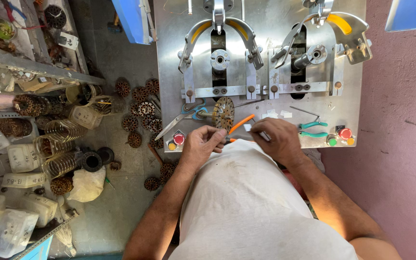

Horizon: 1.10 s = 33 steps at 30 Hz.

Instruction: The person operates a dual-station motor winding machine, loading and unloading stator cores and using pliers to adjust copper windings. They then manually insert small white insulating pieces into the slots of a stator core by hand.

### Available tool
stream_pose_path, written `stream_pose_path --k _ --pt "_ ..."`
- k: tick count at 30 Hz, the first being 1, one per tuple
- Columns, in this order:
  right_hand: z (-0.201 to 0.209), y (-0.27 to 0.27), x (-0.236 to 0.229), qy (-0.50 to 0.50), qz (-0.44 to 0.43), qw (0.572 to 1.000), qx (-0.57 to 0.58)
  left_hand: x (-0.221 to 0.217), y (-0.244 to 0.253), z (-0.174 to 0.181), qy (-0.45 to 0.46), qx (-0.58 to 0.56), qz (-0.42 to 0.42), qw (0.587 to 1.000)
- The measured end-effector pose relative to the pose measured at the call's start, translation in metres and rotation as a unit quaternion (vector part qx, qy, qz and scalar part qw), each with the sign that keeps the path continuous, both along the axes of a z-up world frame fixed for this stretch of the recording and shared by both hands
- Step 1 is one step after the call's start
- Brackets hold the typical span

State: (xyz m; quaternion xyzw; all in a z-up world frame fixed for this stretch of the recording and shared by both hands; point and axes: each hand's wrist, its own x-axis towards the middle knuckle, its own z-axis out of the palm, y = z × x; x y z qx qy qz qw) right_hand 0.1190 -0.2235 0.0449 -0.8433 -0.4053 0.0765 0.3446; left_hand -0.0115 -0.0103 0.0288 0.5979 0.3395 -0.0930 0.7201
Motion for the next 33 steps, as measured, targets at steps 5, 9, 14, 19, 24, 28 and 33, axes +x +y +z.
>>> stream_pose_path --k 5,9,14,19,24,28,33 --pt "0.021 0.037 -0.012 -0.122 0.14 0.979 0.086 0.007 0.0 -0.001 -0.052 -0.175 0.033 0.983" --pt "0.018 0.039 -0.013 0.034 0.113 0.991 0.069 0.005 0.002 -0.004 -0.075 -0.146 0.05 0.985" --pt "-0.006 0.041 -0.014 0.478 -0.074 0.872 0.067 0.0 0.002 -0.005 -0.074 -0.05 -0.001 0.996" --pt "-0.027 0.044 -0.016 0.452 -0.089 0.887 0.037 0.002 0.004 -0.01 -0.083 -0.059 -0.007 0.995" --pt "-0.031 0.049 -0.02 0.461 -0.07 0.883 0.058 0.003 0.009 -0.027 -0.083 -0.157 0.015 0.984" --pt "-0.017 0.049 -0.023 0.362 0.016 0.928 0.088 0.005 0.023 -0.033 -0.063 -0.245 0.026 0.967" --pt "-0.018 0.058 -0.03 0.177 -0.026 0.981 0.071 0.011 0.038 -0.035 -0.03 -0.231 -0.012 0.972"
